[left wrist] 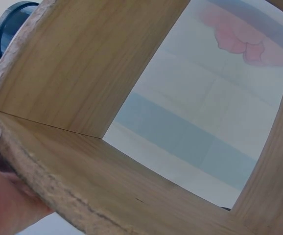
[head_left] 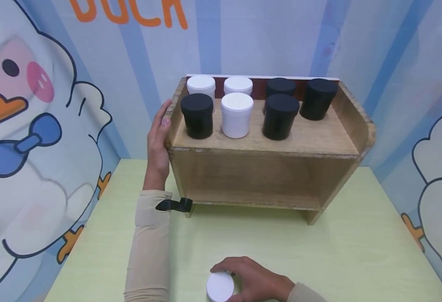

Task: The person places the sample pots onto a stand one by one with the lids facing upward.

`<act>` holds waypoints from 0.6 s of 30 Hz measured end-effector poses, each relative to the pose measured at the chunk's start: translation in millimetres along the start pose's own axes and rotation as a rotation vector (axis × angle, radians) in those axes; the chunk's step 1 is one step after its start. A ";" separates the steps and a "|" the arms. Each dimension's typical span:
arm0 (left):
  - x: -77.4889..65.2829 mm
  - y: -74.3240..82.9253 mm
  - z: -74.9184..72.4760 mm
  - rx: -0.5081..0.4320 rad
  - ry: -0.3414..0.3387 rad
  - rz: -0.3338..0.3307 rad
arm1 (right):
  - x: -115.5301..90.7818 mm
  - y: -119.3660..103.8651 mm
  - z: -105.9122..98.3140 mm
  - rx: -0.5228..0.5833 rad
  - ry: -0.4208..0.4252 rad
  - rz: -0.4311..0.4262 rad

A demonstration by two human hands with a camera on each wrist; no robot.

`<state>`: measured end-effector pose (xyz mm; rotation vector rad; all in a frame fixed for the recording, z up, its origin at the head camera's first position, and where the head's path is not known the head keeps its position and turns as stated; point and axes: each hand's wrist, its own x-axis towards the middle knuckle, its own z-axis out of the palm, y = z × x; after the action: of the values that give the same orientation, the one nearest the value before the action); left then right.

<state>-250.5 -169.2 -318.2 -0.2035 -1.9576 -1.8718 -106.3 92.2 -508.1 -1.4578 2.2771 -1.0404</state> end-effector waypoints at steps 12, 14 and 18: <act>-0.4 -0.1 0.2 -0.001 0.004 -0.007 | 0.3 0.7 3.4 0.018 -0.010 0.009; -0.2 -0.5 0.2 0.002 0.004 -0.007 | 0.2 0.4 3.2 0.028 -0.013 0.014; -0.3 -0.4 0.6 0.004 0.005 0.001 | 0.5 0.4 2.6 0.047 -0.017 0.019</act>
<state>-250.5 -168.6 -318.7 -0.1979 -1.9576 -1.8654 -105.4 90.8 -510.2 -1.4188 2.2342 -1.0646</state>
